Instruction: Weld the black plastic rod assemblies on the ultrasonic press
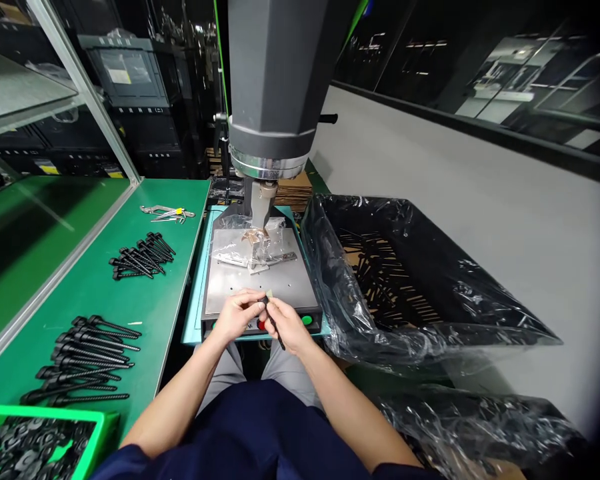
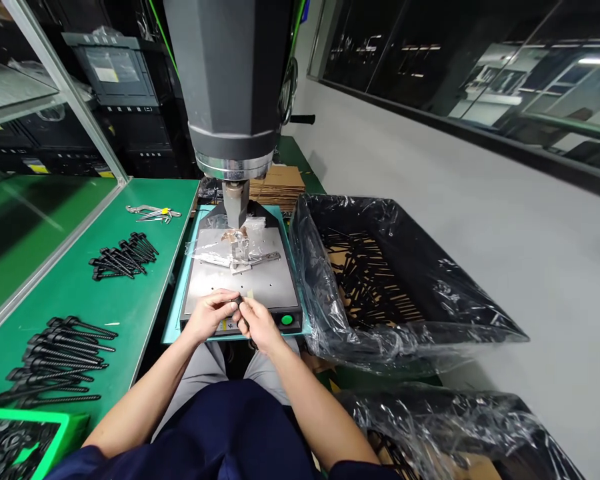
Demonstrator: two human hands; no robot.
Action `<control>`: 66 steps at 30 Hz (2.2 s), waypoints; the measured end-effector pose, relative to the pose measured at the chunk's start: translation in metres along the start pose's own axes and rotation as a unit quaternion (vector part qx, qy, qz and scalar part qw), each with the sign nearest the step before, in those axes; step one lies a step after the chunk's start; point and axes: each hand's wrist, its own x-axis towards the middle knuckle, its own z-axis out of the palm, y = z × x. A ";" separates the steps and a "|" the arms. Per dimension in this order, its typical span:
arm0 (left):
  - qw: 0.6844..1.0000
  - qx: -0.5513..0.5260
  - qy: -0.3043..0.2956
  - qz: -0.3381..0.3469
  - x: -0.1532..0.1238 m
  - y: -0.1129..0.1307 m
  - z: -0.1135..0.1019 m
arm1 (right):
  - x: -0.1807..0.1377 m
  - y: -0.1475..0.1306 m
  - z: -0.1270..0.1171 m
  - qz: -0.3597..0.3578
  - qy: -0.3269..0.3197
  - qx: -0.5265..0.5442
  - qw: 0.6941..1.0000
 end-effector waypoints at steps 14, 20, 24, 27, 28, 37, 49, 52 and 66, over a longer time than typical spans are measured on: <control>0.958 0.031 0.283 -0.018 0.086 -0.043 -0.089 | 0.073 -0.049 -0.084 -0.186 0.224 -0.047 0.955; 0.975 -0.060 0.207 -0.061 0.090 -0.051 -0.084 | 0.121 -0.071 -0.100 -0.120 0.243 -0.020 0.962; 0.983 -0.015 0.175 -0.060 0.087 -0.044 -0.085 | 0.139 -0.069 -0.099 -0.054 0.196 -0.011 0.979; 0.988 -0.036 0.147 -0.037 0.083 -0.028 -0.085 | 0.147 -0.067 -0.101 -0.024 0.151 -0.030 0.988; 0.988 -0.064 0.134 -0.038 0.081 -0.022 -0.085 | 0.148 -0.066 -0.101 -0.019 0.141 -0.049 0.989; 0.966 -0.233 0.071 -0.088 0.079 0.019 -0.073 | 0.147 -0.033 -0.057 -0.126 0.010 -0.209 0.970; 0.933 -0.356 -0.001 -0.051 0.104 0.045 -0.038 | 0.113 0.003 -0.019 0.048 -0.097 -0.158 0.982; 0.942 -0.327 0.010 -0.069 0.104 0.039 -0.031 | 0.115 0.001 0.002 -0.053 -0.070 -0.215 0.973; 0.975 -0.187 0.116 -0.042 0.116 0.042 -0.035 | 0.171 -0.080 -0.034 -0.357 0.133 -0.444 0.811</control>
